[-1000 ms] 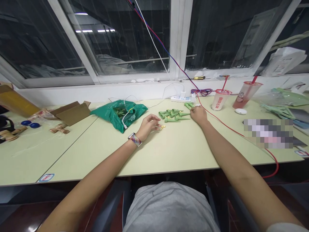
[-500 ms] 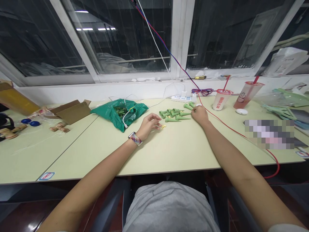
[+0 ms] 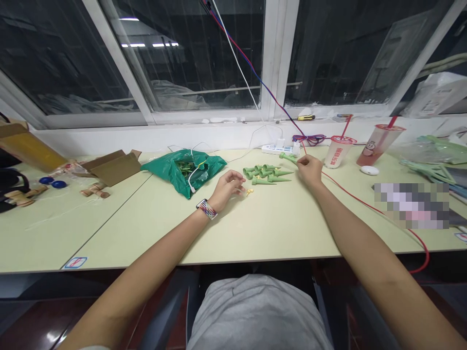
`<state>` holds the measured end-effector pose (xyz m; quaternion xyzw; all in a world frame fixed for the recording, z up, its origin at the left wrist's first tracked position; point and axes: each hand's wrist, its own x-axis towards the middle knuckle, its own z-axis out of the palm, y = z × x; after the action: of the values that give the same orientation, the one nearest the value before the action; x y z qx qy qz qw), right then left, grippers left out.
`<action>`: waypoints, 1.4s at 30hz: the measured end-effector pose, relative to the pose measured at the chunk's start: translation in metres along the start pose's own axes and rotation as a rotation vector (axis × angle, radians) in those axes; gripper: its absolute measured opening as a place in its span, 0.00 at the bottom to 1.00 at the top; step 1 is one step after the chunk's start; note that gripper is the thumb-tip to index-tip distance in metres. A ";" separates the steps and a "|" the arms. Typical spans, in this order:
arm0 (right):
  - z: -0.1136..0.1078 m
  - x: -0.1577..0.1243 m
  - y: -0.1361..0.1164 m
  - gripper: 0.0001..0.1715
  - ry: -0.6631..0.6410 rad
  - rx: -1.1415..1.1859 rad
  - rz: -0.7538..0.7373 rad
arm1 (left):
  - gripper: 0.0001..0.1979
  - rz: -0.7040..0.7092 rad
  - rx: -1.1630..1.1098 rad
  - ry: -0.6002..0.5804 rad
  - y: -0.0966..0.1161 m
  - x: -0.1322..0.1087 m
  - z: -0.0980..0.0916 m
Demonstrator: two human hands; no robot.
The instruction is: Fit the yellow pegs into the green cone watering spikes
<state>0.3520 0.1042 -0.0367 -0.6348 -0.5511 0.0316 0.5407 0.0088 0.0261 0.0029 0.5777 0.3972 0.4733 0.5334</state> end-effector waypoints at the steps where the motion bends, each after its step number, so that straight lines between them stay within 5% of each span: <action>1: -0.001 -0.001 -0.006 0.06 0.013 0.034 0.015 | 0.17 0.001 -0.012 0.010 0.000 0.000 0.000; 4: 0.001 -0.012 -0.033 0.09 0.012 0.240 0.037 | 0.23 0.018 -0.030 0.033 -0.001 0.000 -0.001; 10: 0.024 -0.060 -0.098 0.11 -0.331 0.559 -0.036 | 0.25 0.042 -0.021 0.061 -0.001 0.002 0.003; 14: 0.032 -0.087 -0.120 0.11 -0.460 0.630 -0.076 | 0.22 0.157 -0.031 0.065 0.000 0.004 0.005; 24: 0.043 -0.117 -0.128 0.03 -0.537 0.497 -0.397 | 0.18 0.282 -0.082 0.075 -0.010 0.011 0.002; 30: 0.042 -0.133 -0.146 0.15 -0.632 0.147 -0.677 | 0.15 0.299 -0.191 0.329 0.002 0.023 -0.011; 34: 0.064 -0.148 -0.168 0.22 -0.739 0.010 -0.844 | 0.16 0.286 -0.306 0.463 0.011 0.028 -0.023; 38: 0.089 -0.159 -0.175 0.30 -0.802 -0.081 -0.866 | 0.11 0.220 -0.353 0.550 0.015 0.029 -0.030; 42: 0.090 -0.160 -0.167 0.29 -0.822 -0.097 -0.892 | 0.10 0.192 -0.349 0.562 0.016 0.028 -0.030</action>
<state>0.1212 0.0131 -0.0418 -0.3025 -0.9284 0.0195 0.2150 -0.0145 0.0586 0.0212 0.3593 0.3855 0.7227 0.4472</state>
